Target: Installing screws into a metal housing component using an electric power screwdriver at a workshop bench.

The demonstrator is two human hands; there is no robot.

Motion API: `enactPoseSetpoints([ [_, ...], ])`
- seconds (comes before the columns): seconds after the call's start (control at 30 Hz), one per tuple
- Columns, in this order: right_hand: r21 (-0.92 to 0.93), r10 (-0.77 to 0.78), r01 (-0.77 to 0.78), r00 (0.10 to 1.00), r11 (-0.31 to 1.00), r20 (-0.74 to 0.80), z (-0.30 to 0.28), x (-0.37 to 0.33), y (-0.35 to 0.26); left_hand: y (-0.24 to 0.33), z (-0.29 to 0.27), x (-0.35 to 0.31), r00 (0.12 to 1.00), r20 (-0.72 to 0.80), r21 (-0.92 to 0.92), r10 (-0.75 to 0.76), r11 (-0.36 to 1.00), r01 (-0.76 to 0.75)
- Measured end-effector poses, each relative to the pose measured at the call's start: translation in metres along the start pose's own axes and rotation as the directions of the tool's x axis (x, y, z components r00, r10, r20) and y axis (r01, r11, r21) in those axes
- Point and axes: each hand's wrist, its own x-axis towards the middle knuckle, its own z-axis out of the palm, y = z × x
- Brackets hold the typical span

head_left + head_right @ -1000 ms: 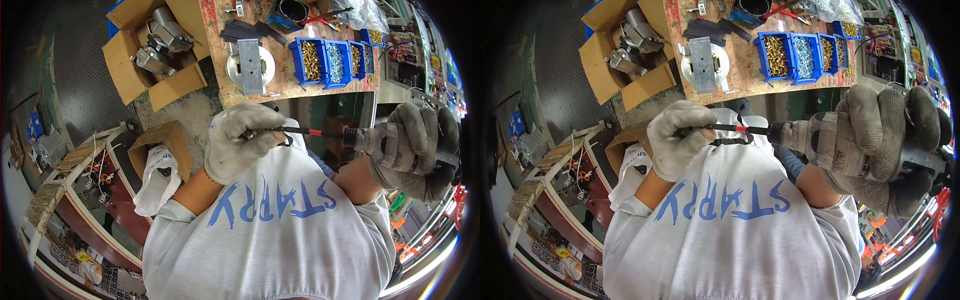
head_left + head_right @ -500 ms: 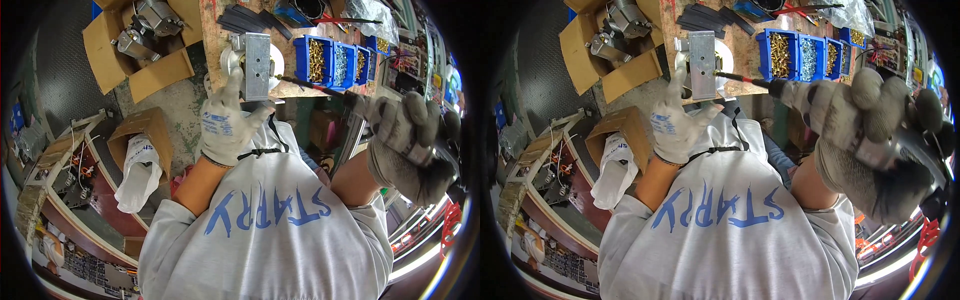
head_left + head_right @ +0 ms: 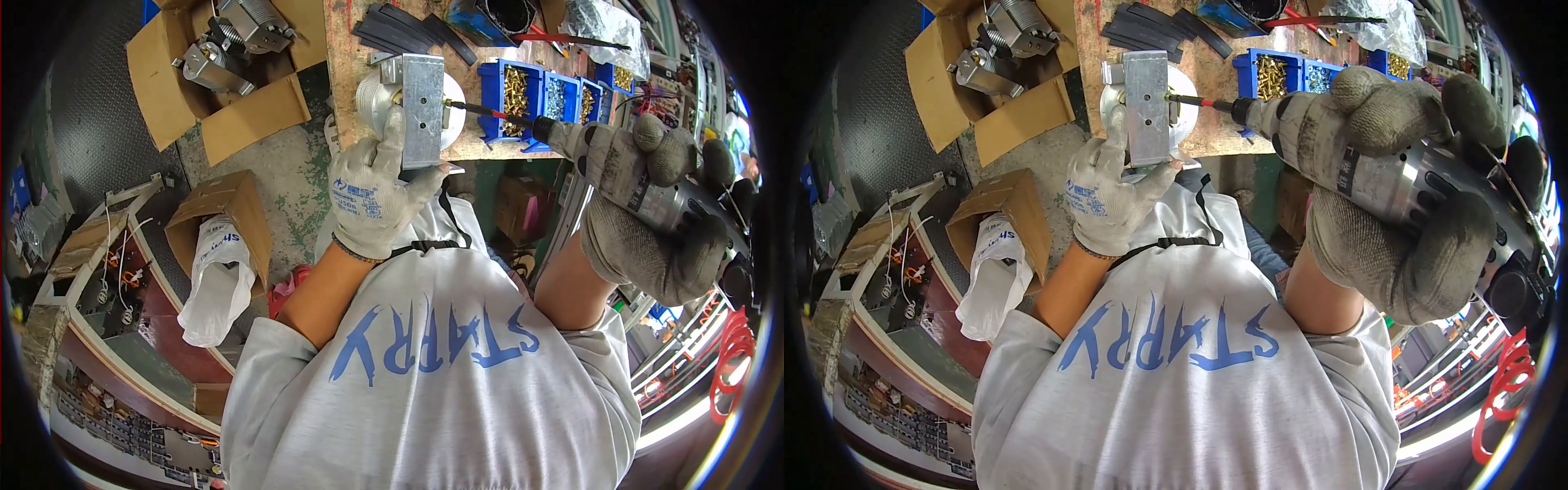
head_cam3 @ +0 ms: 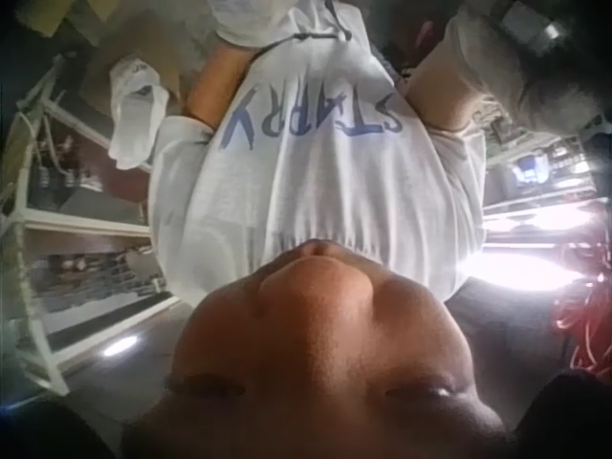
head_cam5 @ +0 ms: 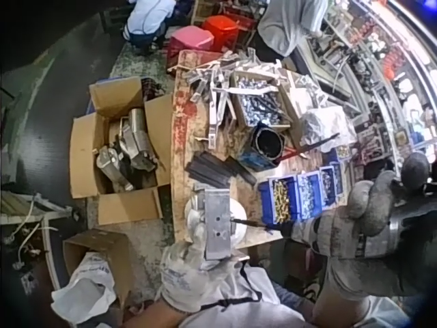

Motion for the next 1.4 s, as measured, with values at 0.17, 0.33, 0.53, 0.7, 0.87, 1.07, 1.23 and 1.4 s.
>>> enactPoseSetpoints([
  [0.17,0.008,0.011,-0.011,1.0,1.0,0.026,-0.004,0.004,0.004,0.008,-0.013,0.002,0.987,0.048,-0.11,-0.153,0.981,0.157],
  [0.33,0.016,0.01,-0.011,0.998,1.0,0.058,-0.001,0.007,0.008,0.015,-0.012,-0.003,0.983,-0.017,-0.13,-0.182,0.975,0.179],
  [0.53,0.021,0.008,-0.01,0.996,1.0,0.084,-0.004,0.009,0.009,0.008,0.001,-0.01,0.991,-0.052,-0.099,-0.127,0.988,0.121],
  [0.7,0.024,0.008,-0.011,0.995,1.0,0.101,-0.012,0.006,0.006,0.006,0.002,-0.007,0.988,-0.093,-0.099,-0.12,0.989,0.111],
  [0.87,0.02,0.006,-0.008,0.991,1.0,0.132,0.001,0.013,0.017,0.004,-0.003,-0.001,0.993,-0.07,-0.09,-0.092,0.992,0.086],
  [1.07,0.027,0.01,-0.014,0.986,1.0,0.168,-0.003,0.018,0.019,0.0,0.0,-0.001,0.989,-0.143,-0.07,-0.027,0.997,0.017],
  [1.23,0.035,0.014,-0.021,0.982,0.999,0.187,-0.003,0.014,0.017,0.0,0.002,-0.001,0.983,-0.183,-0.099,-0.031,0.995,0.013],
  [1.4,0.035,0.025,-0.033,0.978,0.999,0.209,-0.001,0.021,0.027,0.003,-0.001,-0.002,0.987,-0.149,-0.116,-0.062,0.992,0.045],
])
